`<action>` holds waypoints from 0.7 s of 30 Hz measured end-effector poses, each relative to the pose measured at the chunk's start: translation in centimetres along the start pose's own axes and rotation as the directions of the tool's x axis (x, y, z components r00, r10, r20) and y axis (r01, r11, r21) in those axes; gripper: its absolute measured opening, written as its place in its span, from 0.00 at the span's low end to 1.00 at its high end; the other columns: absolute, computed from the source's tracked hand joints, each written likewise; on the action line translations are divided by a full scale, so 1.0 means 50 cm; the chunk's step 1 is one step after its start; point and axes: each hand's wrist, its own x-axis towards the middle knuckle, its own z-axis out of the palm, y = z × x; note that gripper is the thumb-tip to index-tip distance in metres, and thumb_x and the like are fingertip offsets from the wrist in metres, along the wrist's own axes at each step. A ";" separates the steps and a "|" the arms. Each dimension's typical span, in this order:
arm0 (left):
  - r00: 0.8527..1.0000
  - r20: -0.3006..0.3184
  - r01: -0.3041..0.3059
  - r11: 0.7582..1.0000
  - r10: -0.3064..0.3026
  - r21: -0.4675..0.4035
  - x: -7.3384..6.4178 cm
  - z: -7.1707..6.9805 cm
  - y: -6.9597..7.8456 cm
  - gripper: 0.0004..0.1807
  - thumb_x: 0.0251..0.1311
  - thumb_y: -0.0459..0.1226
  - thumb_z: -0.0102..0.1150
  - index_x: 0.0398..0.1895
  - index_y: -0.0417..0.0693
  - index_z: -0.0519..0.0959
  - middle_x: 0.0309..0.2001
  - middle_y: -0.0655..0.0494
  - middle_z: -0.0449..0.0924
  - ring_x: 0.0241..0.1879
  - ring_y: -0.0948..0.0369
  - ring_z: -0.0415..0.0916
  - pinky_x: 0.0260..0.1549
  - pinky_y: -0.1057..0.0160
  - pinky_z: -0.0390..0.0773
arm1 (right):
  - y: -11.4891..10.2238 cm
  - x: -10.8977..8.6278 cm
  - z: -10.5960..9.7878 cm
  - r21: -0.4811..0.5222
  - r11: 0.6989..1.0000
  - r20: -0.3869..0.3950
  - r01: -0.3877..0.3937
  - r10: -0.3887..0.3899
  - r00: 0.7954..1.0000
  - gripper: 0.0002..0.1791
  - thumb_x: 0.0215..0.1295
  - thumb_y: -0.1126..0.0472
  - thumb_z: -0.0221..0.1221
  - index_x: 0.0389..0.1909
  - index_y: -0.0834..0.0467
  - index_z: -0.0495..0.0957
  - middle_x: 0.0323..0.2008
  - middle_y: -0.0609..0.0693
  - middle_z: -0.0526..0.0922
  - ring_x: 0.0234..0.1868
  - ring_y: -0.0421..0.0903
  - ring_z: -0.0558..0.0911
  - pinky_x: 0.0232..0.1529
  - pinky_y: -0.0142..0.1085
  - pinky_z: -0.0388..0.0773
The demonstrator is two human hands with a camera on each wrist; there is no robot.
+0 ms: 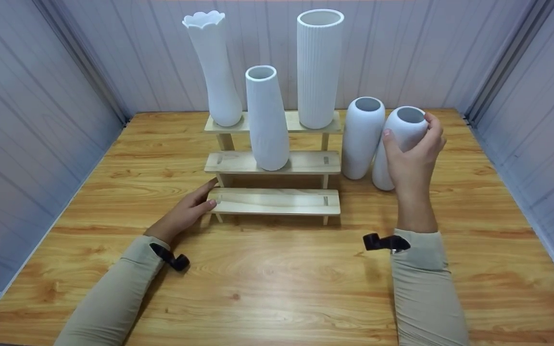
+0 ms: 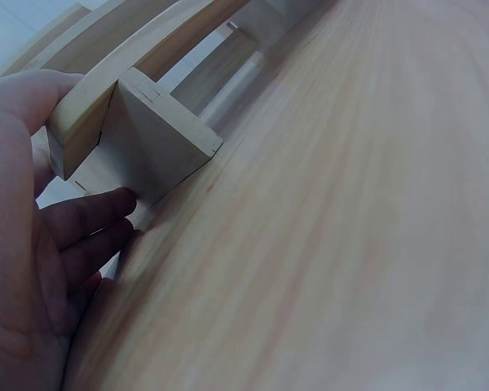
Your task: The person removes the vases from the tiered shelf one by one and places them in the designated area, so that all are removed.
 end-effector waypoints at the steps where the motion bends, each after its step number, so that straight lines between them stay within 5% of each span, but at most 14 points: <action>1: 1.000 0.001 0.005 1.000 -0.005 -0.007 -0.001 0.000 0.001 0.36 0.75 0.53 0.51 0.81 0.59 0.54 0.79 0.53 0.53 0.76 0.52 0.54 0.73 0.53 0.57 | -0.003 -0.003 0.001 -0.012 1.000 -0.007 0.016 -0.016 1.000 0.42 0.69 0.48 0.60 0.78 0.44 0.48 0.76 0.48 0.51 0.77 0.41 0.50 0.76 0.41 0.45; 13: 1.000 -0.007 0.017 1.000 -0.017 -0.015 -0.001 0.001 0.004 0.36 0.75 0.51 0.52 0.81 0.55 0.55 0.78 0.49 0.55 0.76 0.48 0.54 0.73 0.50 0.57 | -0.030 -0.046 0.033 -0.055 0.962 -0.054 0.266 -0.269 0.962 0.36 0.64 0.55 0.64 0.71 0.50 0.63 0.68 0.48 0.62 0.67 0.44 0.62 0.68 0.39 0.57; 21: 1.000 -0.023 -0.009 1.000 0.008 -0.006 0.001 0.002 0.003 0.34 0.75 0.48 0.53 0.80 0.56 0.58 0.77 0.49 0.57 0.75 0.49 0.56 0.72 0.49 0.57 | -0.052 -0.087 0.060 0.003 0.947 0.090 0.321 -0.320 0.943 0.36 0.66 0.59 0.62 0.73 0.59 0.59 0.72 0.55 0.63 0.75 0.45 0.58 0.74 0.35 0.48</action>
